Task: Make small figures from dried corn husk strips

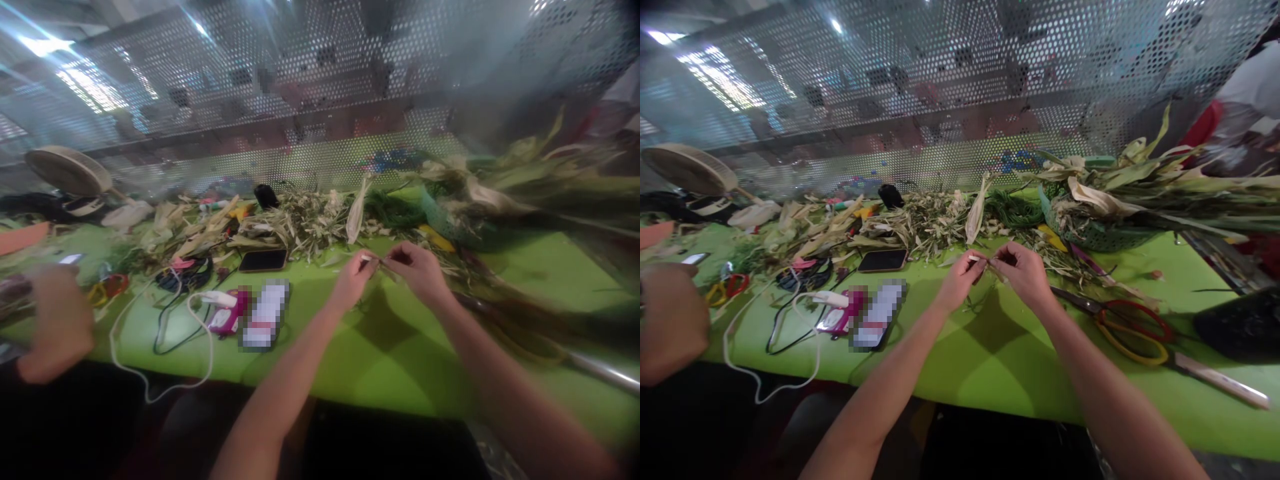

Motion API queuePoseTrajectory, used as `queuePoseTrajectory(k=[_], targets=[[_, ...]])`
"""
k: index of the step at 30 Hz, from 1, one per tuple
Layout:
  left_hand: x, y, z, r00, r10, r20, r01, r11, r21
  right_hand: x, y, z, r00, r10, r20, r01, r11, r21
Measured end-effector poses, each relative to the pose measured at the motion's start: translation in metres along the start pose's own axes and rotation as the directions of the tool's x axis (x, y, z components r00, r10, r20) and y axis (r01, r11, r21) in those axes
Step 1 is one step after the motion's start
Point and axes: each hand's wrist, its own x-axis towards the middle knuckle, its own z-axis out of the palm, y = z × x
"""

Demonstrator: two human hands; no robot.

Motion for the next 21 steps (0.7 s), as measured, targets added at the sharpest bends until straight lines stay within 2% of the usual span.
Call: queuePoseTrajectory(k=[4,6,9,13,15,21], targets=[[0.003,-0.005,-0.004,0.992,-0.071,0.102,0.081,0.992,-0.097,0.0,0.006,0.003,0.986,-0.162,-0.043,0.156,0.979,-0.128],[0.004,-0.007,-0.005,0.988,-0.099,0.117,0.114,0.984,-0.134,0.0,0.005,0.003,0.972,-0.232,-0.038,0.225,0.963,-0.147],[0.006,-0.01,-0.004,0.99,-0.133,0.049,0.141,0.964,-0.225,0.0,0.001,0.002,0.932,-0.361,-0.035,0.347,0.915,-0.204],[0.009,-0.011,-0.002,0.979,-0.196,-0.06,0.163,0.923,-0.349,0.0,-0.004,0.001,0.838,-0.543,0.055,0.528,0.782,-0.332],[0.01,-0.011,-0.003,0.974,-0.207,-0.09,0.155,0.904,-0.398,0.0,-0.003,0.002,0.821,-0.566,0.08,0.551,0.747,-0.374],[0.009,-0.007,0.0,0.975,-0.204,-0.089,0.141,0.876,-0.461,0.0,0.004,0.004,0.821,-0.556,0.132,0.543,0.688,-0.482]])
